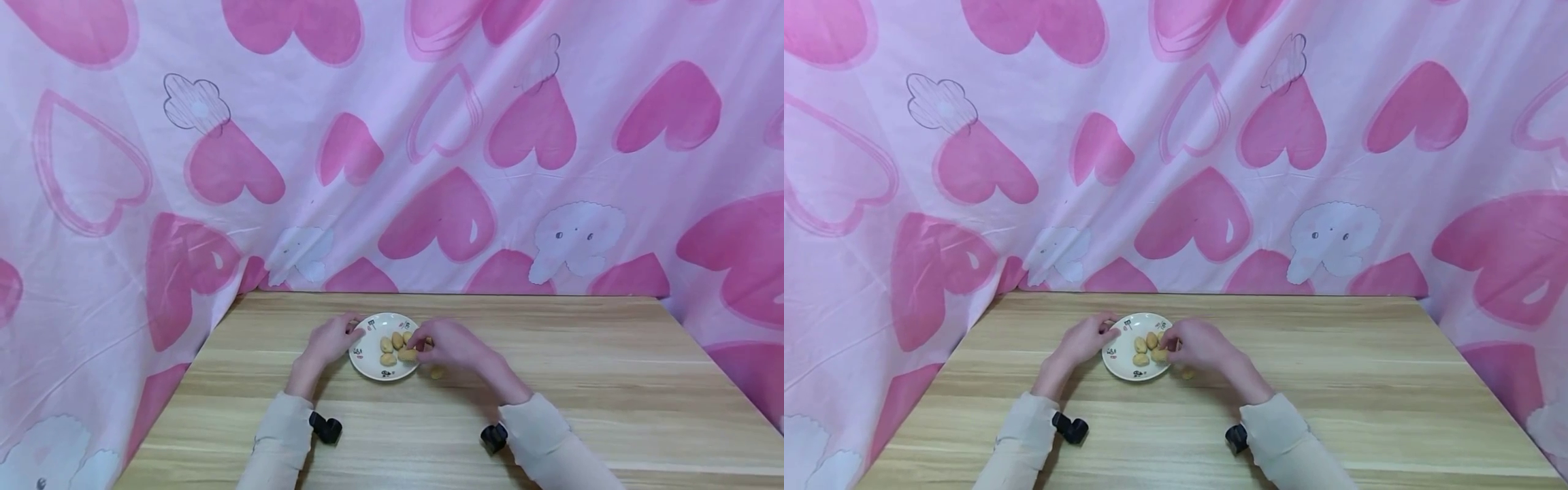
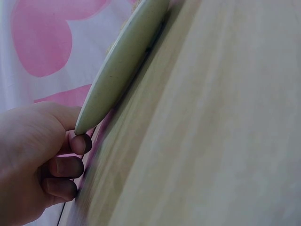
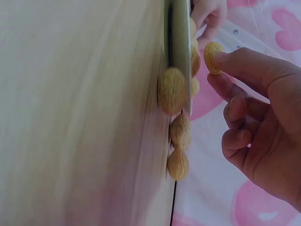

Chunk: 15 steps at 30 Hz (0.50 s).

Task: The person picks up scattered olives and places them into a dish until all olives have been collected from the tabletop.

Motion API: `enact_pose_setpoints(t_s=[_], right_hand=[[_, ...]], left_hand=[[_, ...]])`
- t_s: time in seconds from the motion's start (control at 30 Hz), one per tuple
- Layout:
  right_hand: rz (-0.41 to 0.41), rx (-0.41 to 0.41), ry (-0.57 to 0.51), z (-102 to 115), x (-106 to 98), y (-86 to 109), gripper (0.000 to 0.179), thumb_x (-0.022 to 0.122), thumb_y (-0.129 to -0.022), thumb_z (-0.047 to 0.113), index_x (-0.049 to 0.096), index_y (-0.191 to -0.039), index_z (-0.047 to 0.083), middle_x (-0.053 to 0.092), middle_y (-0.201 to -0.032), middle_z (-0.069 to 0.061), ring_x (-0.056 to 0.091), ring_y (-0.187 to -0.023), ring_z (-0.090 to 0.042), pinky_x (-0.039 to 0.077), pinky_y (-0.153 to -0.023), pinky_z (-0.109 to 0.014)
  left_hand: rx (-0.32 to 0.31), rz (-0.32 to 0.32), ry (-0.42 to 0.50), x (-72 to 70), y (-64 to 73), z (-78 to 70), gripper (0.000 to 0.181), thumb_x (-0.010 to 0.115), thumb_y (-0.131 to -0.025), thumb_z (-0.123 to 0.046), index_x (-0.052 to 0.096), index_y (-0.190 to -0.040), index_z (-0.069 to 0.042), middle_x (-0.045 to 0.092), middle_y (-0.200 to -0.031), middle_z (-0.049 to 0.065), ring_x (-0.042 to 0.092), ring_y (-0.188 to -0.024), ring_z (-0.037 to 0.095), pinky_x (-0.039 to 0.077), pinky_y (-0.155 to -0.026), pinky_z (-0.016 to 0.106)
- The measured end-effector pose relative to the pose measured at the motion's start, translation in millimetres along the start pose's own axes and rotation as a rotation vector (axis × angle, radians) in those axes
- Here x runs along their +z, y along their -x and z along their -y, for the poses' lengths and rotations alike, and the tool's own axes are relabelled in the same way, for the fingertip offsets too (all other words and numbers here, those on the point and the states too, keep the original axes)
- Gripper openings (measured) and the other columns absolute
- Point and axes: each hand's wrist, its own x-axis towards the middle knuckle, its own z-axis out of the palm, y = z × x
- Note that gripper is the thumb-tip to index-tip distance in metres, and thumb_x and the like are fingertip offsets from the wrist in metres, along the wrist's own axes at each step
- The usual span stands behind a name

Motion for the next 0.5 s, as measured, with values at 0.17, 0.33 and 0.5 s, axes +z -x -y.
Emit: enact_pose_setpoints(t_s=[0.17,0.33,0.5], right_hand=[[0.014,-0.019,-0.006,8,5,-4.8,0.014,0.077,-0.086,0.02,0.078,-0.1,0.019,0.07,-0.092,0.009,0.064,-0.084,-0.012,0.049,-0.075,-0.025],[0.05,-0.024,0.024,16,11,-9.9,0.012,0.077,-0.086,0.023,0.078,-0.099,0.021,0.069,-0.092,0.011,0.061,-0.084,-0.007,0.049,-0.077,-0.023],[0.071,-0.007,0.058,22,17,-15.3,0.012,0.077,-0.086,0.021,0.078,-0.097,0.022,0.069,-0.088,0.013,0.06,-0.08,-0.002,0.048,-0.077,-0.024]], left_hand=[[0.008,0.005,-0.005,0.9,0.2,0.6,0.031,0.064,-0.096,-0.032,0.066,-0.125,-0.022,0.071,-0.092,0.0,0.062,-0.082,0.014,0.05,-0.08,0.043],[0.006,0.006,0.003,0.7,0.6,1.2,0.031,0.064,-0.096,-0.031,0.066,-0.125,-0.021,0.071,-0.09,-0.001,0.061,-0.08,0.013,0.05,-0.08,0.043],[0.007,-0.001,0.009,0.3,0.5,1.6,0.031,0.065,-0.095,-0.032,0.066,-0.125,-0.022,0.073,-0.092,0.0,0.064,-0.083,0.015,0.05,-0.082,0.044]])
